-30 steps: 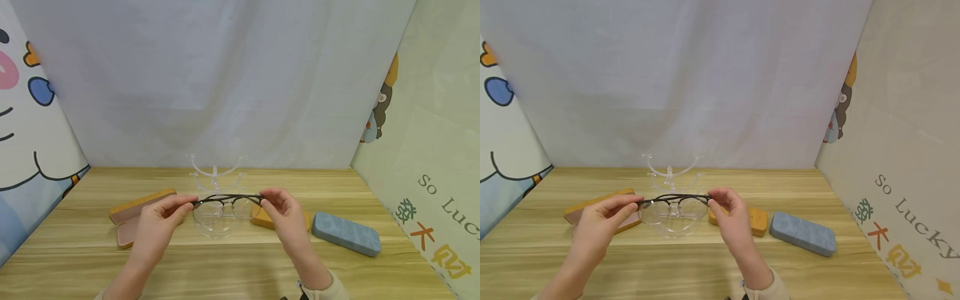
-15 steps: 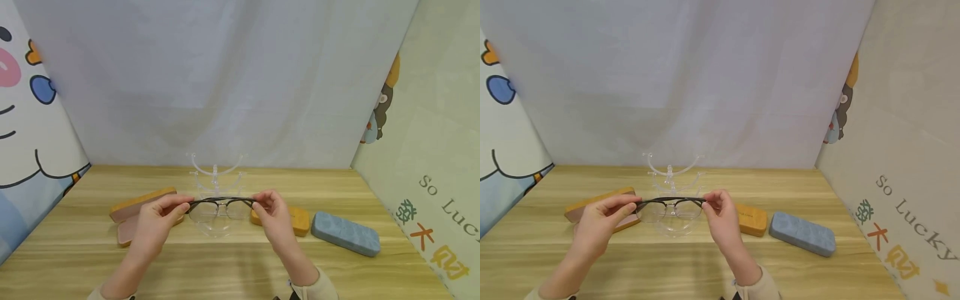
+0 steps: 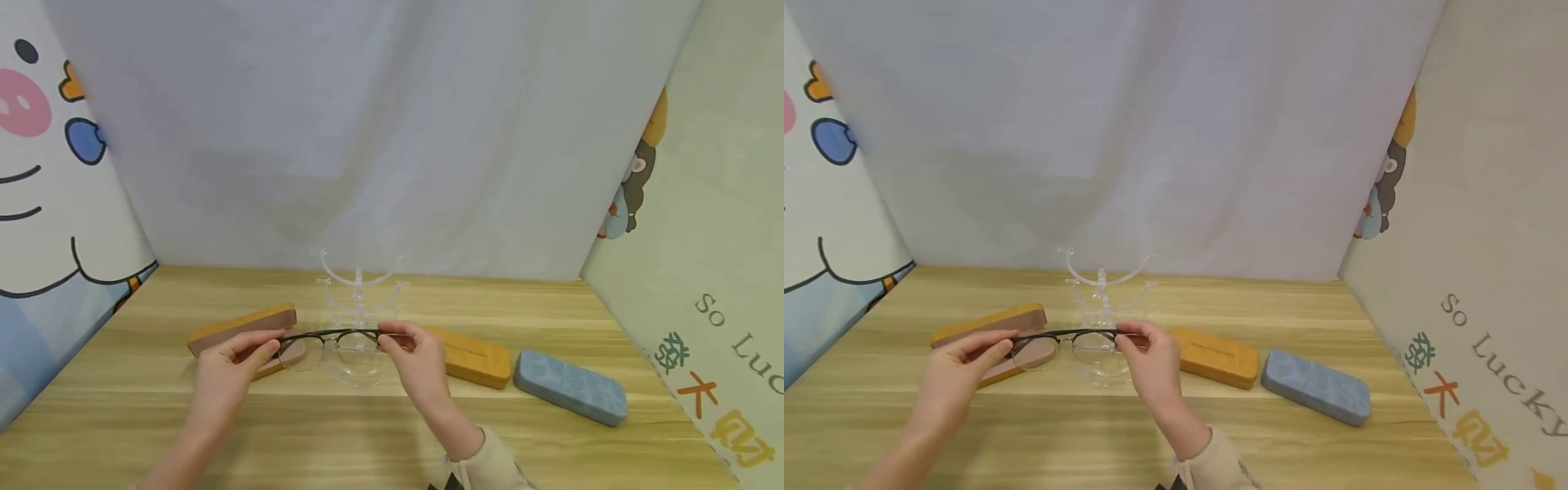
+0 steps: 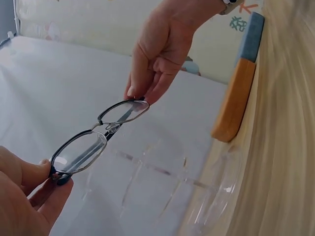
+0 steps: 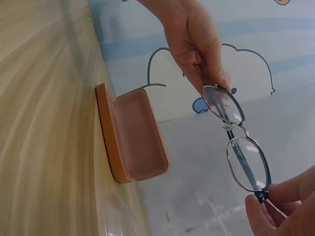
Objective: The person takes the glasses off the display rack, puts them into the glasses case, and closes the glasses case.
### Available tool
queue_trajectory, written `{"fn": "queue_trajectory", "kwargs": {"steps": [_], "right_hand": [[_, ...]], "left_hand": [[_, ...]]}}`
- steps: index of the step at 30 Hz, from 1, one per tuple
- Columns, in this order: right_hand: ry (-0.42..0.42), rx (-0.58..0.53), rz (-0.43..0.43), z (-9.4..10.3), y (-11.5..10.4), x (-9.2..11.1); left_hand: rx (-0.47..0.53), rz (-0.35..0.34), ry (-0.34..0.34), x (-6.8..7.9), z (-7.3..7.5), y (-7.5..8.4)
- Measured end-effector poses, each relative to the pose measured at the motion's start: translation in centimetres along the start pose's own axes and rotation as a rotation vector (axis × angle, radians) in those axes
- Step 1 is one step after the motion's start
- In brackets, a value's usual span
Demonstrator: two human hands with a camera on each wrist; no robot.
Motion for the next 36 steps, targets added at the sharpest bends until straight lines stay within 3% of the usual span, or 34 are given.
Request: {"fn": "queue_trajectory", "kwargs": {"steps": [6,13,17,19,26,30,36], "right_hand": [[-0.056,-0.013,0.002,-2.4,0.9,-0.1],[-0.163,0.029,0.009,-5.5,2.2,0.5],[-0.230,0.048,-0.003,-7.2,2.9,0.5],[-0.257,0.065,-0.015,-7.9,3.2,0.2],[-0.340,0.138,-0.057,-10.1,4.4,-0.7],[-0.374,0.182,-0.057,-11.1,4.8,-0.9],[-0.386,0.303,-0.040,-13.3,5.6,-1.8]], "left_hand": [[-0.050,0.080,0.007,-0.4,1.4,-2.2],[0.003,0.188,0.023,-0.9,2.9,-5.7],[-0.139,0.188,0.101,-2.0,4.4,-8.9],[-0.190,0.173,0.136,-2.6,4.9,-9.6],[-0.187,0.174,0.199,-2.5,5.9,-8.4],[-0.170,0.205,0.256,-2.4,6.6,-8.9],[-0.251,0.232,0.250,-2.3,7.0,-10.0]]}}
Point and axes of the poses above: each hand's wrist, its own x-axis away from the middle knuckle, its own z-axis out of the back of the hand, y = z × x, the point moved 9 cm from there along -x, towards the middle knuckle, and after that the axes turned 3 degrees about -x, right-handed, at the moved point
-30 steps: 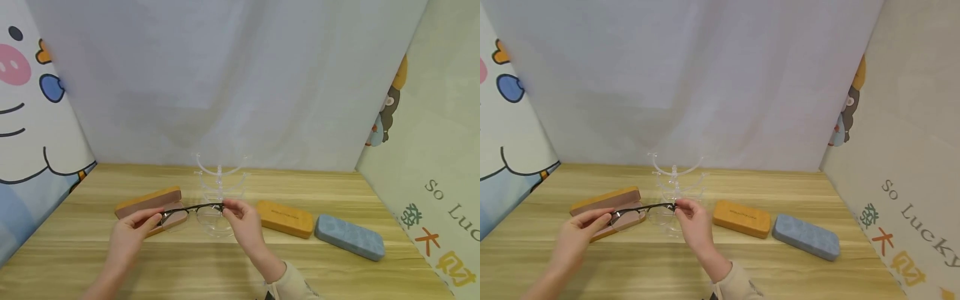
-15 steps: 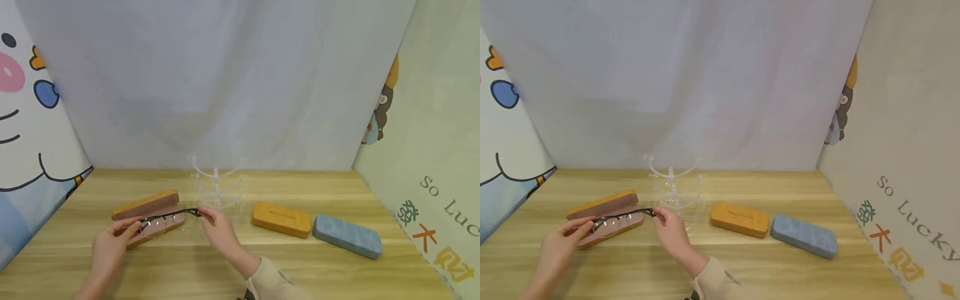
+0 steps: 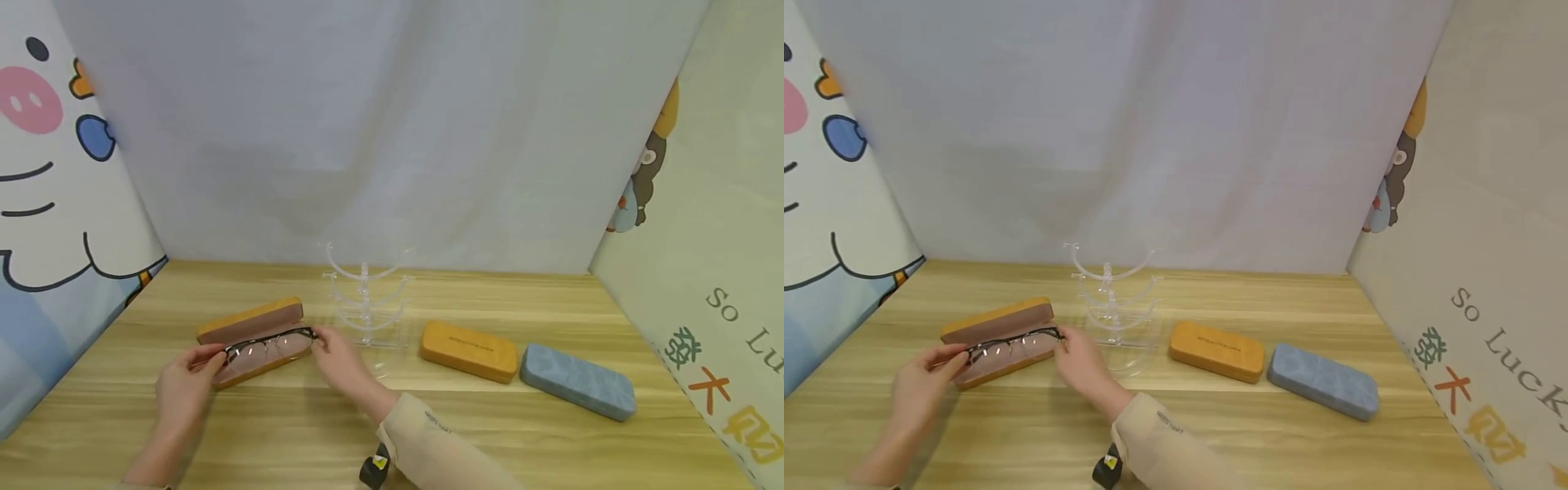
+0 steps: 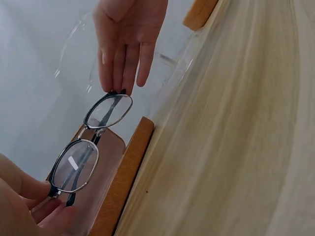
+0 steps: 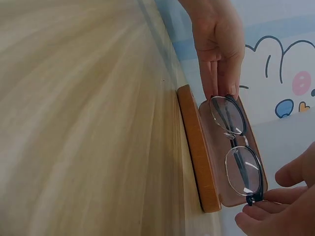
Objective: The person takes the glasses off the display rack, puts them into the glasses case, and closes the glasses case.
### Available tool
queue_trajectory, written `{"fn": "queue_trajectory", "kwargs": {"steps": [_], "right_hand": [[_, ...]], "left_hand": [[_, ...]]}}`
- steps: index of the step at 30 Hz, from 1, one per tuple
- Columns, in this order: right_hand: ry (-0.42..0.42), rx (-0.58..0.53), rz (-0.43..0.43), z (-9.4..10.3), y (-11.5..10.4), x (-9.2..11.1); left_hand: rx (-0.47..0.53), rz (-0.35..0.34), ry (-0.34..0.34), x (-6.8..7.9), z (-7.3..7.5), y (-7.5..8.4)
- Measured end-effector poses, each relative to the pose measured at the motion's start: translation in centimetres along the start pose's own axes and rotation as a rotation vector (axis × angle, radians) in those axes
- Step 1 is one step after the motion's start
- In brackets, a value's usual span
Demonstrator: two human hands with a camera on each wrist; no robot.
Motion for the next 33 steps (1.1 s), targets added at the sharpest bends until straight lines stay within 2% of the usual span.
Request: {"fn": "queue_trajectory", "kwargs": {"steps": [5,8,13,15,18,22,24,26,28,33], "right_hand": [[-0.008,0.056,0.014,-1.3,0.0,-1.8],[-0.016,0.063,0.020,-1.9,0.3,-2.6],[-0.034,0.183,-0.010,-2.9,1.0,-3.1],[-0.046,0.209,-0.022,-3.1,1.1,-3.1],[-0.053,0.218,-0.034,-3.3,1.2,-3.2],[-0.045,0.263,-0.036,-3.4,1.4,-3.2],[-0.041,0.272,-0.040,-3.5,1.5,-3.2],[-0.035,0.270,-0.056,-3.6,1.7,-3.3],[-0.026,0.233,-0.077,-3.5,1.7,-3.4],[0.042,0.112,-0.084,-3.0,1.1,-4.0]], "left_hand": [[-0.006,-0.007,-0.002,-0.5,-0.3,-0.5],[-0.016,-0.015,-0.030,-0.7,-0.6,-0.8],[-0.049,-0.028,-0.040,-0.8,-0.9,-1.1],[-0.094,-0.042,-0.050,-0.8,-0.9,-1.0],[-0.231,-0.087,-0.136,-0.7,-1.4,-0.5],[-0.396,-0.206,-0.256,-0.4,-2.4,0.4],[-0.438,-0.259,-0.258,-0.4,-2.6,0.7],[-0.435,-0.279,-0.252,-0.3,-2.6,0.8],[-0.391,-0.261,-0.232,-0.5,-2.4,0.6],[-0.221,-0.083,-0.186,-0.8,-1.6,-0.3]]}}
Point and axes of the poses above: each hand's wrist, its own x-axis away from the middle knuckle, its own z-axis out of the back of the hand, y = z × x, the point moved 9 cm from there along -x, towards the middle knuckle, and after that the axes turned 3 degrees about -x, right-handed, at the moved point
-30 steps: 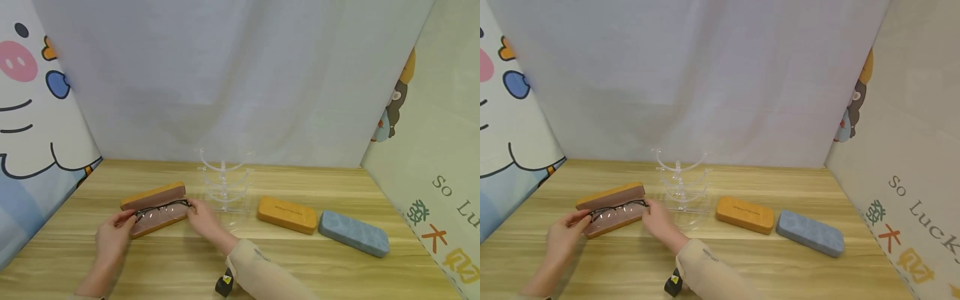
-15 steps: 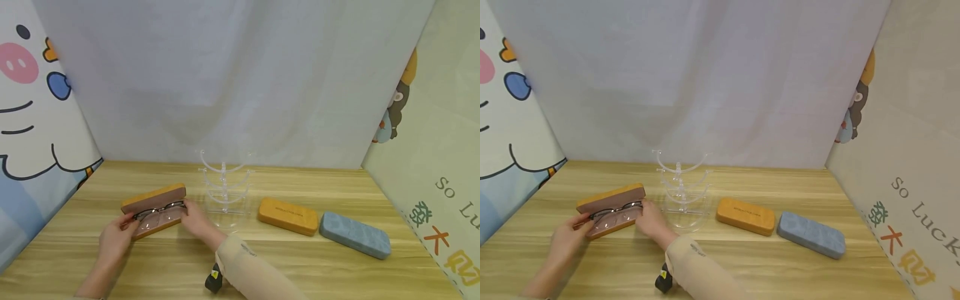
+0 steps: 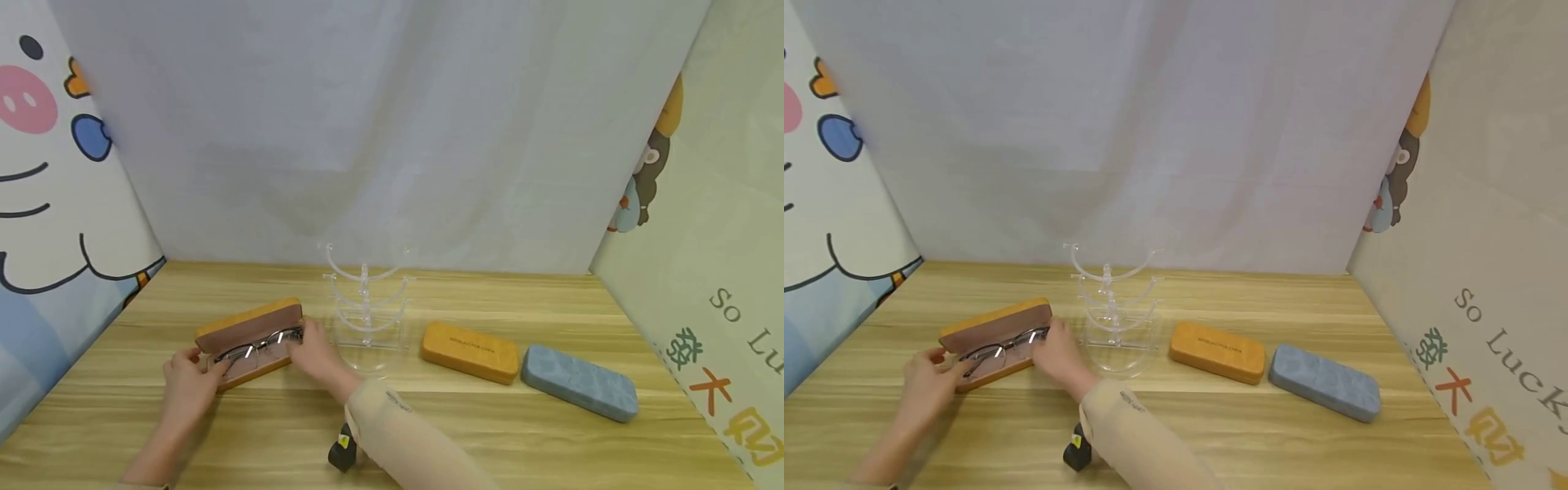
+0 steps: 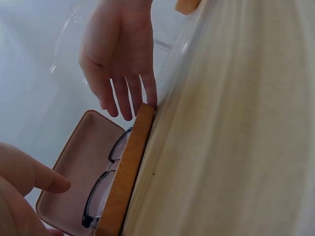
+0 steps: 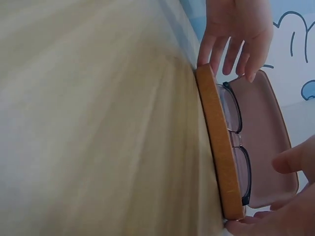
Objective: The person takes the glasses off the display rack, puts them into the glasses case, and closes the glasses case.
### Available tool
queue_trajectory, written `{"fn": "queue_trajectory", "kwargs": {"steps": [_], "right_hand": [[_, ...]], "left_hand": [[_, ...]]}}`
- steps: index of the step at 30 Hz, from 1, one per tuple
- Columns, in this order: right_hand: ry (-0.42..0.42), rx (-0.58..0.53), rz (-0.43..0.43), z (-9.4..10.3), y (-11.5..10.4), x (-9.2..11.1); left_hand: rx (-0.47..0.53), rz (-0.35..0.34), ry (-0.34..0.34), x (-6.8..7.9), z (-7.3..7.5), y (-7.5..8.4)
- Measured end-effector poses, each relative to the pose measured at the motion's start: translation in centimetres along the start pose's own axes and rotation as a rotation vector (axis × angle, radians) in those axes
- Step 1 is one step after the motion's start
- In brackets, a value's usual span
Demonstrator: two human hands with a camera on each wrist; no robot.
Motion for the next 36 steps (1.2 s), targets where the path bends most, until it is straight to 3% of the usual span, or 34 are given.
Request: {"fn": "queue_trajectory", "kwargs": {"steps": [3,7,10,17,29,36], "right_hand": [[-0.003,-0.023,-0.011,0.2,-0.5,-0.3],[-0.042,-0.018,-0.024,0.2,-0.9,-0.5],[-0.044,-0.029,0.000,0.3,-0.9,-0.6],[-0.020,-0.186,0.014,0.4,-0.4,-0.4],[0.147,-0.157,-0.031,0.9,0.0,-0.2],[0.197,-0.177,-0.034,1.4,0.1,-0.3]], "left_hand": [[0.038,0.030,-0.025,-0.1,0.3,-0.1],[0.062,-0.020,-0.127,-0.4,0.2,0.5],[0.071,-0.033,-0.159,-0.4,0.1,0.6],[0.062,0.052,-0.066,0.2,0.4,-0.1],[0.070,0.084,0.130,0.8,0.9,-0.5],[0.084,0.072,0.190,1.0,1.0,-0.3]]}}
Point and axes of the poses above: each hand's wrist, its own x-axis away from the middle knuckle, its own z-axis out of the back of the hand, y = z × x, the point moved 9 cm from there along -x, towards the middle knuckle, and after that the axes turned 3 degrees about -x, right-handed, at the moved point
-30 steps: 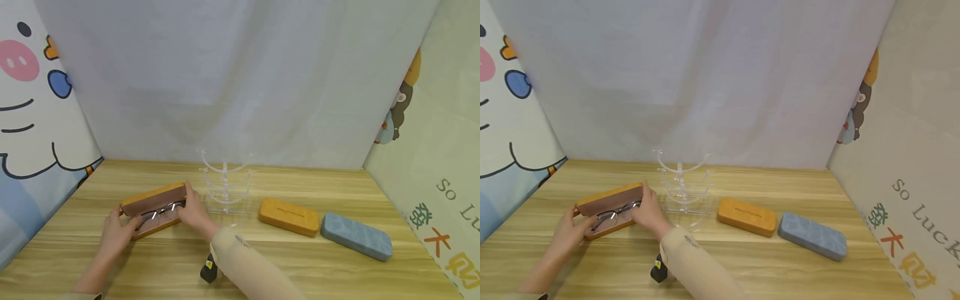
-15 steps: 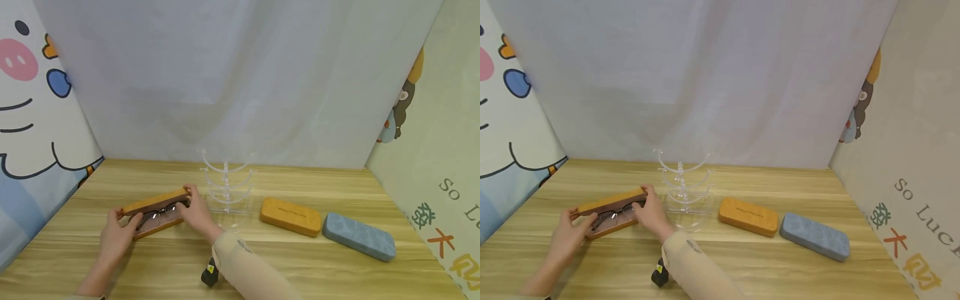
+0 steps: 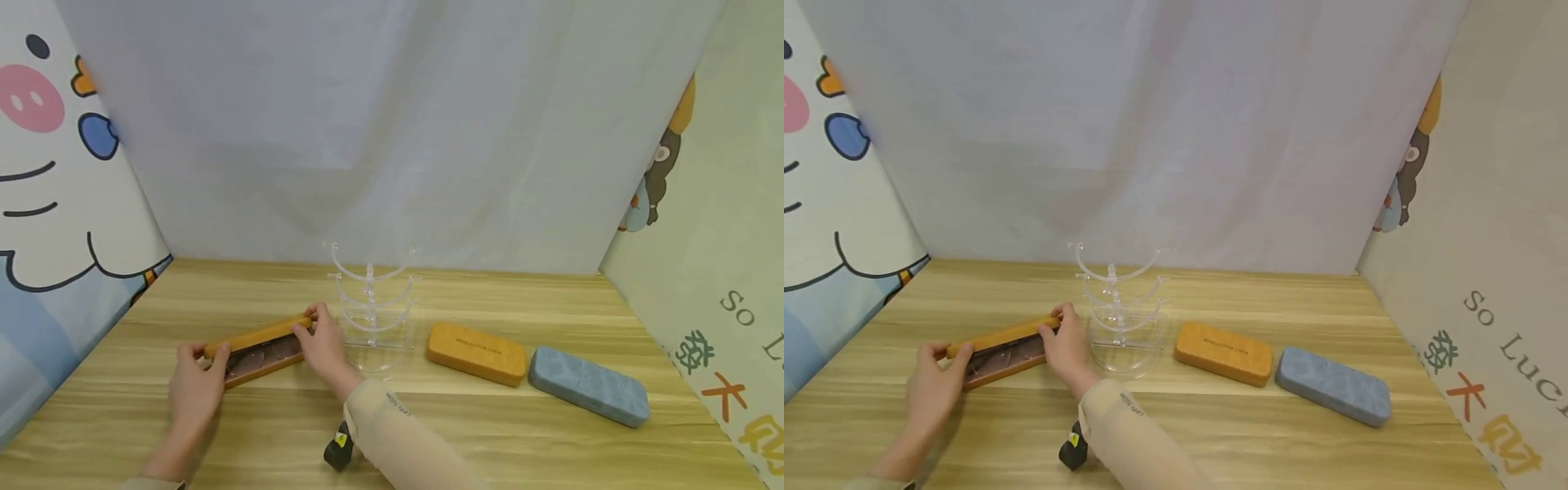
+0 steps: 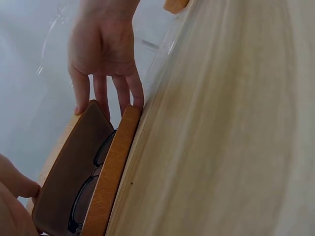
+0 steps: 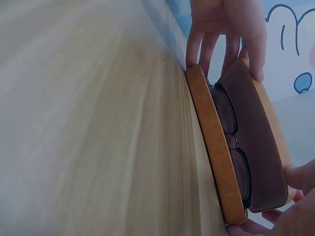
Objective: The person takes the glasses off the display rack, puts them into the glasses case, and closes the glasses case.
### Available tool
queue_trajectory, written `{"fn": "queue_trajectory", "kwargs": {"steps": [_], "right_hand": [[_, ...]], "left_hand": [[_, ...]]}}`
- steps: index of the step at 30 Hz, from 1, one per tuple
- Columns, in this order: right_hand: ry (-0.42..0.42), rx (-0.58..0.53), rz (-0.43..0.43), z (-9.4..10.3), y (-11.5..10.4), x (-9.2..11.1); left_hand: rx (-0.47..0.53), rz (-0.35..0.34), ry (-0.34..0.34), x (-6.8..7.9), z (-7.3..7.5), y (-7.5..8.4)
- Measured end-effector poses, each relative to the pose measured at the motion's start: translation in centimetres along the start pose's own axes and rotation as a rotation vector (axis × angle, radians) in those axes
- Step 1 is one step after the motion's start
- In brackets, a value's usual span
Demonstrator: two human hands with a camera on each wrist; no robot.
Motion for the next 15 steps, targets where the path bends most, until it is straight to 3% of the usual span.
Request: {"fn": "queue_trajectory", "kwargs": {"steps": [15], "right_hand": [[-0.036,-0.034,0.025,0.20,0.06,0.36]], "left_hand": [[-0.012,-0.045,0.032,0.30,0.26,0.11]]}}
Point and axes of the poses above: each hand's wrist, its own x-axis away from the middle knuckle, its own z-axis out of the back of the hand, y = z × x, the point moved 9 cm from there along -x, towards the middle knuckle, and after that the axes turned 3 degrees about -x, right-handed, at the moved point
